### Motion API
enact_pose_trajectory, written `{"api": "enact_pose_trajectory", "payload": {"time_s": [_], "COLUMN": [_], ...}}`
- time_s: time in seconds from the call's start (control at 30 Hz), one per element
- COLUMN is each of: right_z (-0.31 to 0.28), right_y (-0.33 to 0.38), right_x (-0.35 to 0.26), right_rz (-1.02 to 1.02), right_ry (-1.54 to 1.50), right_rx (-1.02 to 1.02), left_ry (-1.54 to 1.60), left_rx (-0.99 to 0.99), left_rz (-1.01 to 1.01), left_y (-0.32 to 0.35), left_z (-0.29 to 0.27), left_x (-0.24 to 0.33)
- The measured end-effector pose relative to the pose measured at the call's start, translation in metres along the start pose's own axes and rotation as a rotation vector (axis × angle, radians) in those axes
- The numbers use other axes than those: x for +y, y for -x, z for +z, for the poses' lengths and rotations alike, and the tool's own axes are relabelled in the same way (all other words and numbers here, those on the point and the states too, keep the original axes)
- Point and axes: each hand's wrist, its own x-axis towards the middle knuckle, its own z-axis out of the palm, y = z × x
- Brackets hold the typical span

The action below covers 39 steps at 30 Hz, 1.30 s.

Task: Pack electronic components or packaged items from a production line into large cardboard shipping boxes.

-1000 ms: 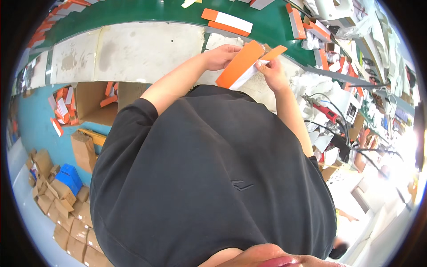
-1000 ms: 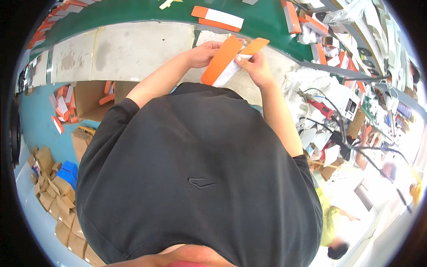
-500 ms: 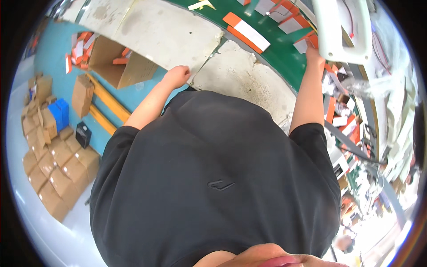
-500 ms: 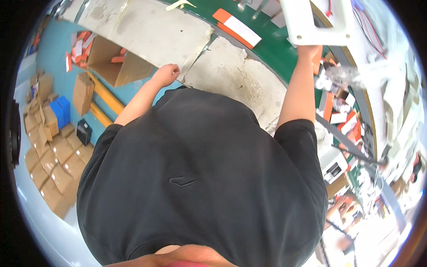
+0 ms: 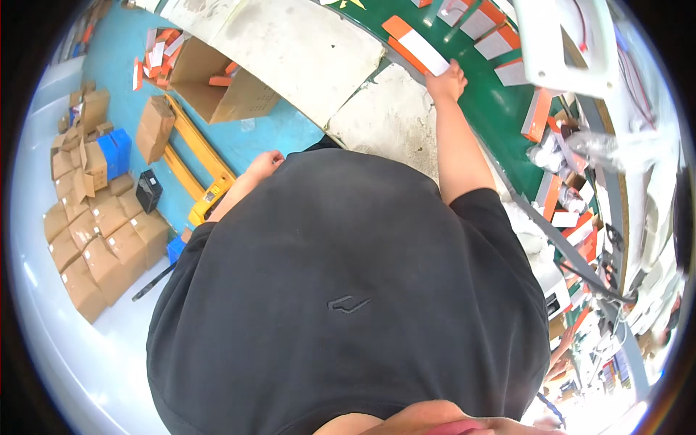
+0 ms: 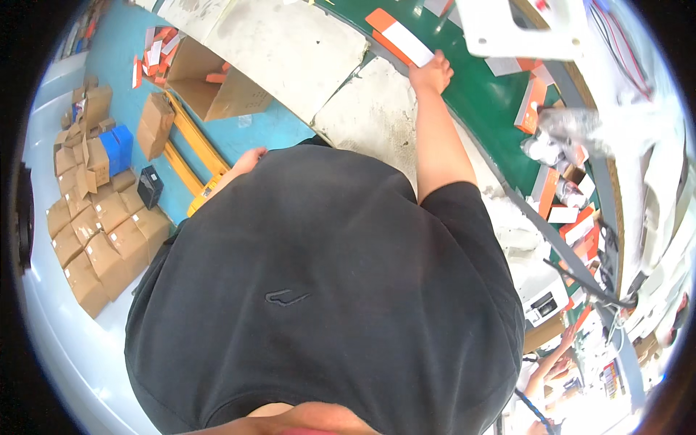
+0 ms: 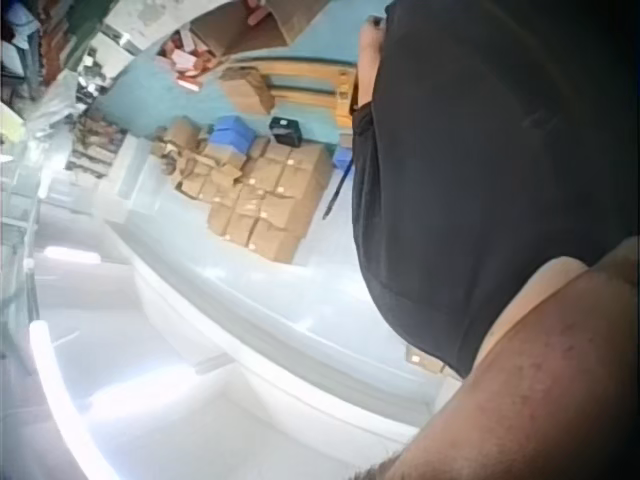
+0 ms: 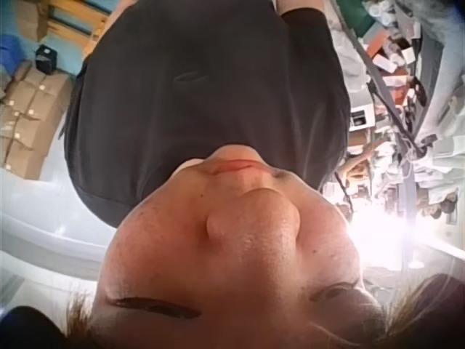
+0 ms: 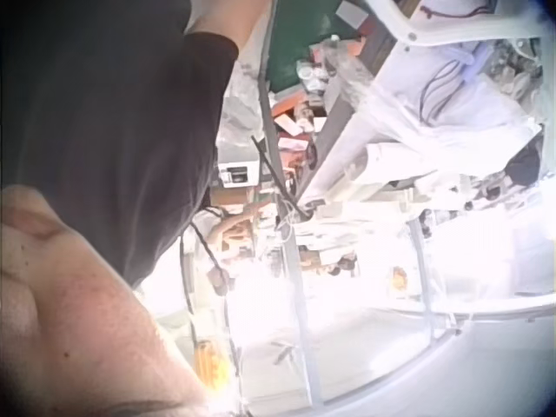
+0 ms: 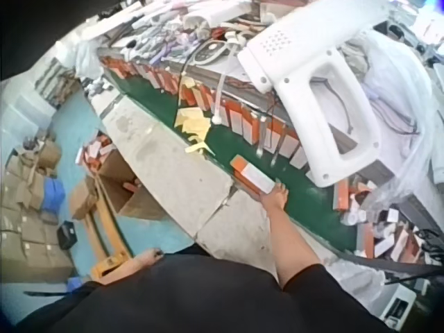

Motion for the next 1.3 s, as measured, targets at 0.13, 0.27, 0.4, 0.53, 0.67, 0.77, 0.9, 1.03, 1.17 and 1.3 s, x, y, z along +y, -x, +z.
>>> {"api": "enact_pose_trajectory", "payload": {"time_s": [0.13,0.27,0.4,0.53,0.67,0.77,0.9,1.03,1.17,1.3], "right_z": [-0.012,-0.03,-0.051,-0.071,-0.091,-0.091,-0.091,-0.104,-0.142,-0.135], "right_y": [0.006,0.024,0.071,0.088,0.069,0.076,0.102,0.055,0.005,-0.073], "right_x": [-0.009,0.002,-0.002,0.005,0.037,0.031,0.003,0.048,0.111,0.217], "right_rz": [0.023,-0.146,-0.214,-0.143,-0.229,-0.375,-0.276,-0.212,0.247,-0.042], "right_ry": [-0.07,-0.498,-0.929,-0.929,-0.815,-0.642,-0.778,-0.181,0.446,0.683], "right_rx": [0.004,-0.162,-0.846,-1.271,-1.194,-1.253,-1.331,-0.844,0.07,-0.027], "left_ry": [-0.057,0.131,0.483,0.942,0.881,0.652,0.799,0.882,0.643,0.585], "left_rx": [-0.011,0.069,0.184,-0.093,-0.267,-0.399,-0.215,-0.14,-0.036,0.029], "left_rz": [0.132,0.181,0.441,0.589,0.61,0.597,0.381,0.26,0.293,0.174], "left_y": [-0.04,-0.078,-0.092,-0.1,-0.088,-0.083,-0.079,-0.058,-0.069,-0.064], "left_z": [-0.03,-0.042,-0.031,-0.033,-0.029,-0.013,0.008,0.002,-0.005,-0.023], "left_x": [0.046,0.121,0.202,0.248,0.261,0.267,0.263,0.258,0.215,0.201]}}
